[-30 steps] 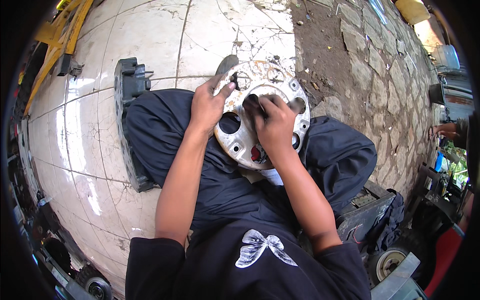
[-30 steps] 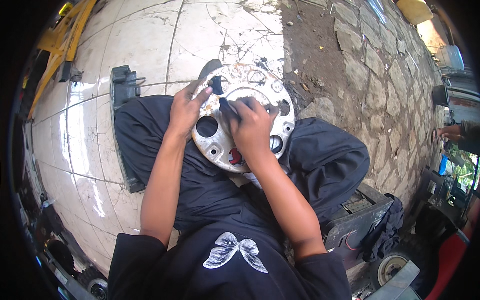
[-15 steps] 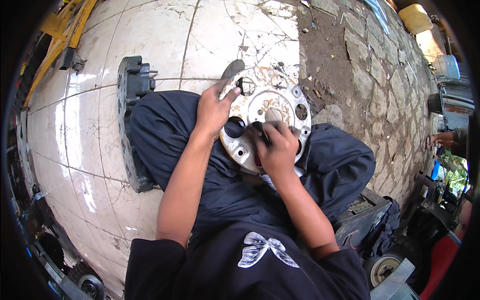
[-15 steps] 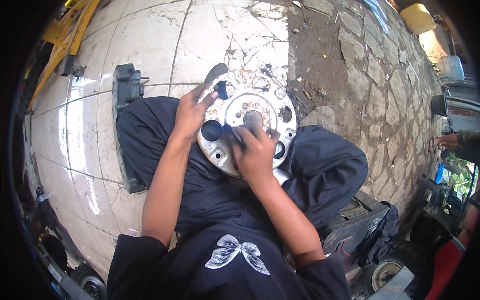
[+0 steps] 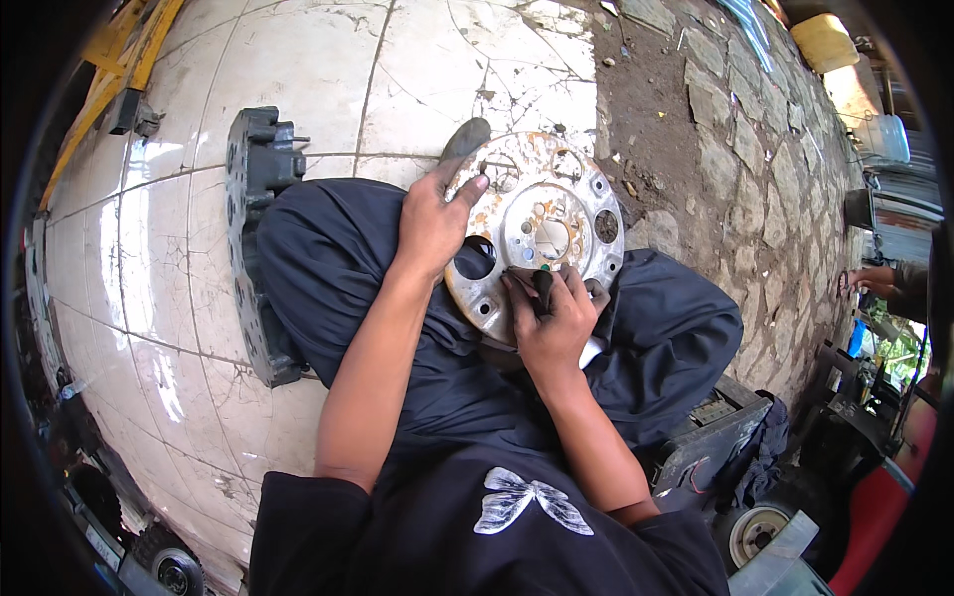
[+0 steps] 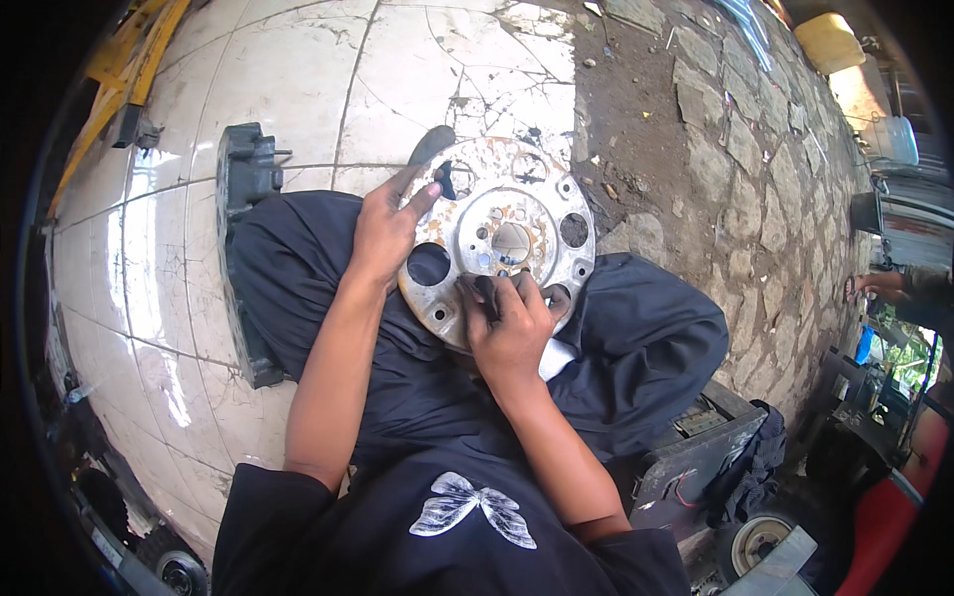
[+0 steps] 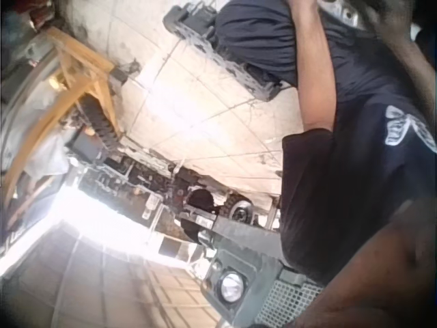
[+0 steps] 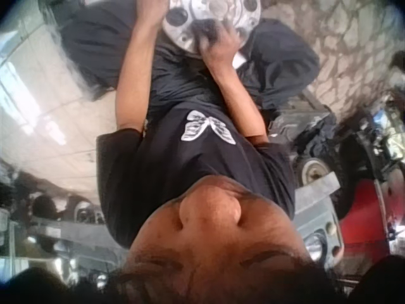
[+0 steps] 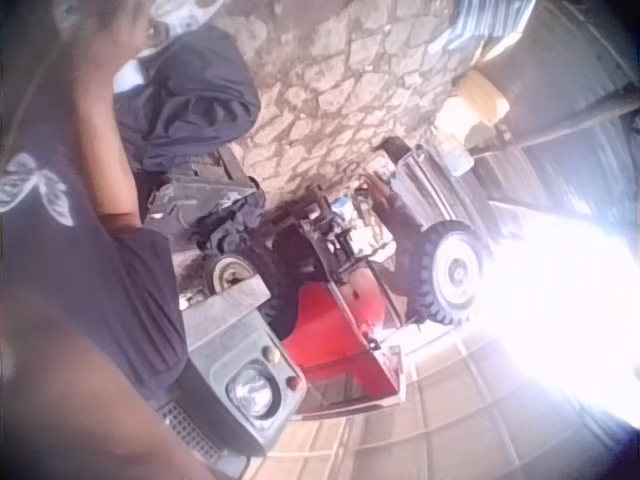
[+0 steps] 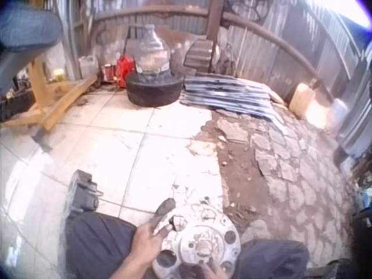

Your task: The person sits on the floor and scrubs a circular metal wheel hub with a dark abrasive pad, focusing on the central area and bolt holes. The person flips the part over to clean the other side and continues scrubbing the surface and holes.

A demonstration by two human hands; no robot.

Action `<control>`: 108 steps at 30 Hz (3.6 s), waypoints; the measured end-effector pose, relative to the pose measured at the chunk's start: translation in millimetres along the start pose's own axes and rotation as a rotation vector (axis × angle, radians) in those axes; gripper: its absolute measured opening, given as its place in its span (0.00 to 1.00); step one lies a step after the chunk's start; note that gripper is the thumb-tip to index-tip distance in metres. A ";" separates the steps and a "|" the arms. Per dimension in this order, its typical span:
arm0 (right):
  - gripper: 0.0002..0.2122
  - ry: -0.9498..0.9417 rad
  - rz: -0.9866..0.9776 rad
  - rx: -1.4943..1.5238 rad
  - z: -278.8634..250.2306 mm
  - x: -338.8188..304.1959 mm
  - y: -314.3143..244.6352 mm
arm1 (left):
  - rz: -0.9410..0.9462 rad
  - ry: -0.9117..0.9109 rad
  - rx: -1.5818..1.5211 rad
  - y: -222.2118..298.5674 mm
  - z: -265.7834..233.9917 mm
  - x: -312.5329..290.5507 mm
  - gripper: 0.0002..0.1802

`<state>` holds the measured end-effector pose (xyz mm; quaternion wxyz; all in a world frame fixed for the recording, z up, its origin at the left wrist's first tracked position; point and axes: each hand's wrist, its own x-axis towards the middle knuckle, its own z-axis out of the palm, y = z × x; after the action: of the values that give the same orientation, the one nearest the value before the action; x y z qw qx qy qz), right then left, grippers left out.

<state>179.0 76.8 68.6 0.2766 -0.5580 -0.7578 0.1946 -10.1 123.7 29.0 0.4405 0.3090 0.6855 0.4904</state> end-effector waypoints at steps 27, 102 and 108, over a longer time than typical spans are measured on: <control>0.09 0.026 -0.080 -0.033 11.7 21.1 -14.0 | -0.039 0.024 -0.009 9.8 -4.3 -5.1 0.23; 0.14 0.224 0.613 1.096 -21.5 63.4 115.9 | -0.262 -0.026 -0.596 41.5 -3.1 3.9 0.29; 0.13 0.206 0.618 1.149 -20.1 65.2 112.2 | -0.317 -0.015 -0.574 24.2 -9.2 3.7 0.30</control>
<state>260.0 172.4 29.5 0.5329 -0.5293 -0.3077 0.5841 -20.2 131.1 52.0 0.5854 0.0652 0.5557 0.5868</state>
